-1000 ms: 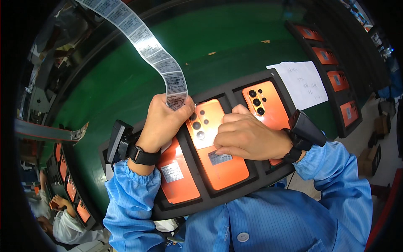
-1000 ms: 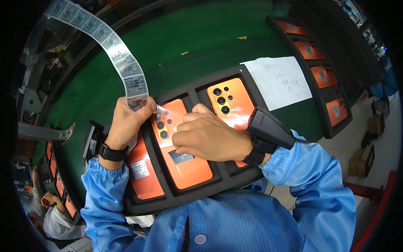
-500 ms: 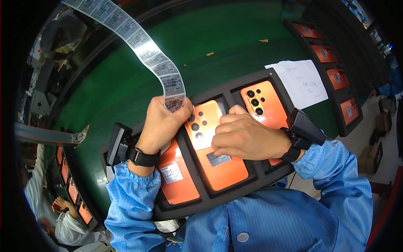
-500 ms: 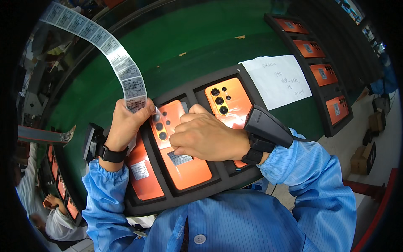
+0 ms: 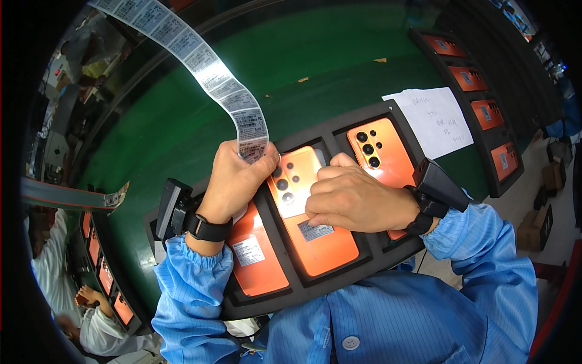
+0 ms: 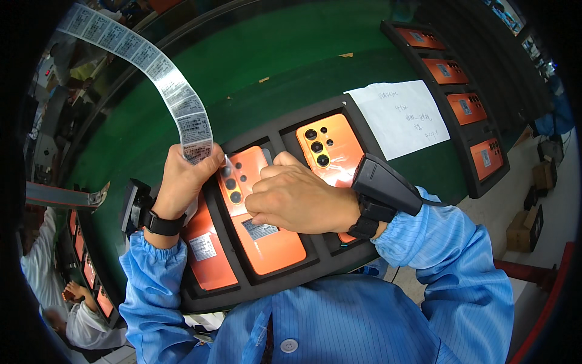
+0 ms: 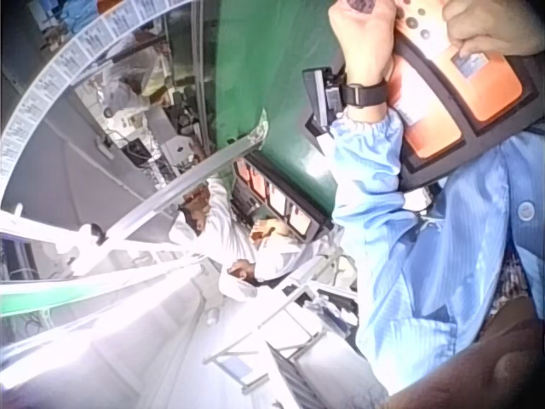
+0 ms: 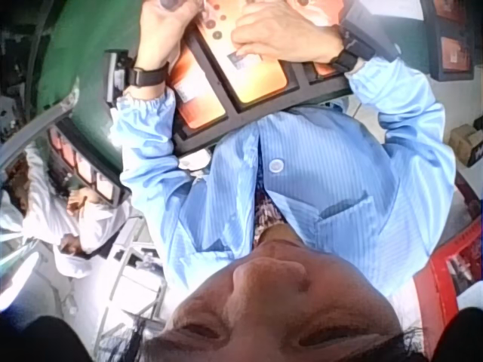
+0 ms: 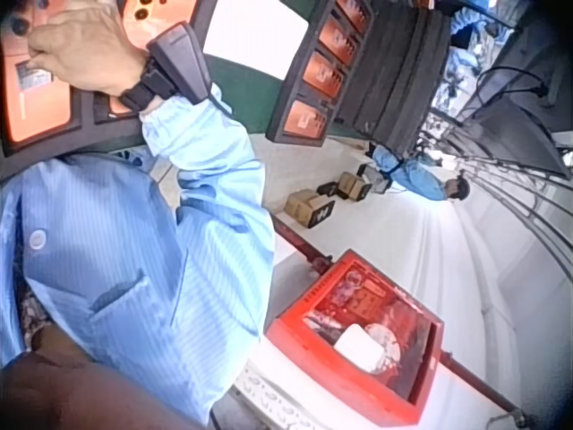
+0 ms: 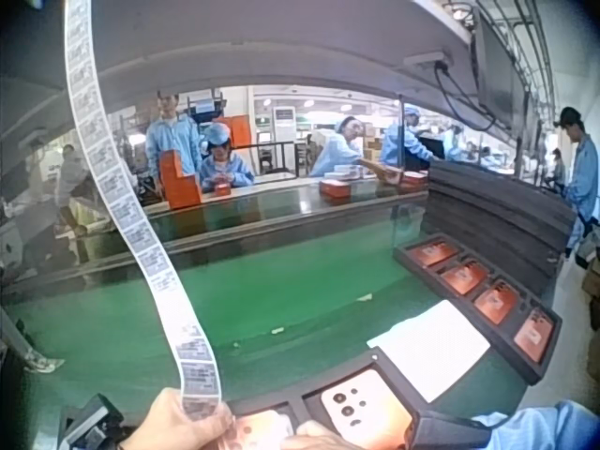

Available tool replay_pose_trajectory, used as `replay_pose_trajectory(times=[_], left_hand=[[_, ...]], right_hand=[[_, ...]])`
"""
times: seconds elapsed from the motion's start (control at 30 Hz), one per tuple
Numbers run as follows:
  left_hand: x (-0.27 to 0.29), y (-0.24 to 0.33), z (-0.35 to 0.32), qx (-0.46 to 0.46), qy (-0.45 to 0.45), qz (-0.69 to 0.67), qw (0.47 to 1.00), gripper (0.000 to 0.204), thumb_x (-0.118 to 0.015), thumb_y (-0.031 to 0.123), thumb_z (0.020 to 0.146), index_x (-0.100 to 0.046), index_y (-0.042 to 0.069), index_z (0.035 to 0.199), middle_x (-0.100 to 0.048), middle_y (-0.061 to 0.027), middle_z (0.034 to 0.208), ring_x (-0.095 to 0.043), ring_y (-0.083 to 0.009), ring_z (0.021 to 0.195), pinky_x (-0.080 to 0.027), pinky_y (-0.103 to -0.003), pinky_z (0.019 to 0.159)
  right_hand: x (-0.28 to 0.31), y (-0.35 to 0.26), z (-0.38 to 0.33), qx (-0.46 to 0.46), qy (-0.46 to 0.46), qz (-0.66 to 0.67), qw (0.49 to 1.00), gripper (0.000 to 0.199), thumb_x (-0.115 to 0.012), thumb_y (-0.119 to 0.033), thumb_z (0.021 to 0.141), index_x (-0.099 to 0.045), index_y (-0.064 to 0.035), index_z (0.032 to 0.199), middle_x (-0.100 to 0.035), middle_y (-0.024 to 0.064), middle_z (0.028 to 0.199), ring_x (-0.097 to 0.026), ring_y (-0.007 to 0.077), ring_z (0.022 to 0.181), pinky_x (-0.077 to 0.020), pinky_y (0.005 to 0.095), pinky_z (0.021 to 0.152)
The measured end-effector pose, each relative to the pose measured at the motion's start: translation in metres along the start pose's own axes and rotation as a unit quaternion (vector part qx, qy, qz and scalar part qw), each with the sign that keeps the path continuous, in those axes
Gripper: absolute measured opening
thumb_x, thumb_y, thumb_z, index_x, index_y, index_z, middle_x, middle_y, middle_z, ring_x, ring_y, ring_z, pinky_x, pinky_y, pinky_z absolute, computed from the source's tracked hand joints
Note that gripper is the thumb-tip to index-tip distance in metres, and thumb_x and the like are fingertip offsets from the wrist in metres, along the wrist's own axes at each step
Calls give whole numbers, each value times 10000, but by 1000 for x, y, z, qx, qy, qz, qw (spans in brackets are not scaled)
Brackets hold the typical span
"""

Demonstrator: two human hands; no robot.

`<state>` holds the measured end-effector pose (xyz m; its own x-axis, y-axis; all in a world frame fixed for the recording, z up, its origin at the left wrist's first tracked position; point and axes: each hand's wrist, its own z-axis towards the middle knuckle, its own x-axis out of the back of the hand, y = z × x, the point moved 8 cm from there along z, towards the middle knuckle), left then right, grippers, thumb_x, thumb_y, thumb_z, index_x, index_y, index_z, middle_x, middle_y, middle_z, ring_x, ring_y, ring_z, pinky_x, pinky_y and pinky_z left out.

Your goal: Applying regulatory labels to the back of orange mobile phones on an assembly line.

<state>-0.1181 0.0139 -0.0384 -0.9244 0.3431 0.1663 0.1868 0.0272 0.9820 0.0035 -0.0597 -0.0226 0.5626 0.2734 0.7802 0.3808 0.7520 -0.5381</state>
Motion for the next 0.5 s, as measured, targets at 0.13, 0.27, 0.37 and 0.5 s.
replay_pose_trajectory(times=[0.13,0.27,0.37,0.5], left_hand=[[0,1,0,0,4,1,1000,128,-610,99,816,-604,-15,756,-588,-7,695,-518,-71,644,-431,-234,603],[1,1,-1,-8,8,-9,1000,132,-610,101,819,-603,-15,756,-586,-5,695,-516,-69,642,-429,-234,600],[0,0,0,0,1,-9,1000,127,-604,97,823,-604,-14,761,-585,-3,696,-514,-66,641,-428,-235,596],[0,-1,-2,2,8,-12,1000,126,-597,96,829,-605,-12,766,-586,-2,695,-512,-64,637,-427,-237,593]], right_hand=[[1,0,0,1,4,1,1000,130,-632,-221,779,-575,-131,705,-547,-20,686,-507,164,741,-305,323,712],[0,-1,0,6,5,-9,1000,123,-638,-218,775,-578,-131,712,-551,-19,694,-507,165,740,-309,325,710],[0,-3,-2,30,28,-22,999,135,-636,-240,795,-586,-128,737,-496,-19,661,-462,164,697,-282,314,691],[-3,-7,-3,32,13,-64,997,158,-674,-258,746,-573,-137,747,-478,-16,670,-458,163,700,-294,317,686]])
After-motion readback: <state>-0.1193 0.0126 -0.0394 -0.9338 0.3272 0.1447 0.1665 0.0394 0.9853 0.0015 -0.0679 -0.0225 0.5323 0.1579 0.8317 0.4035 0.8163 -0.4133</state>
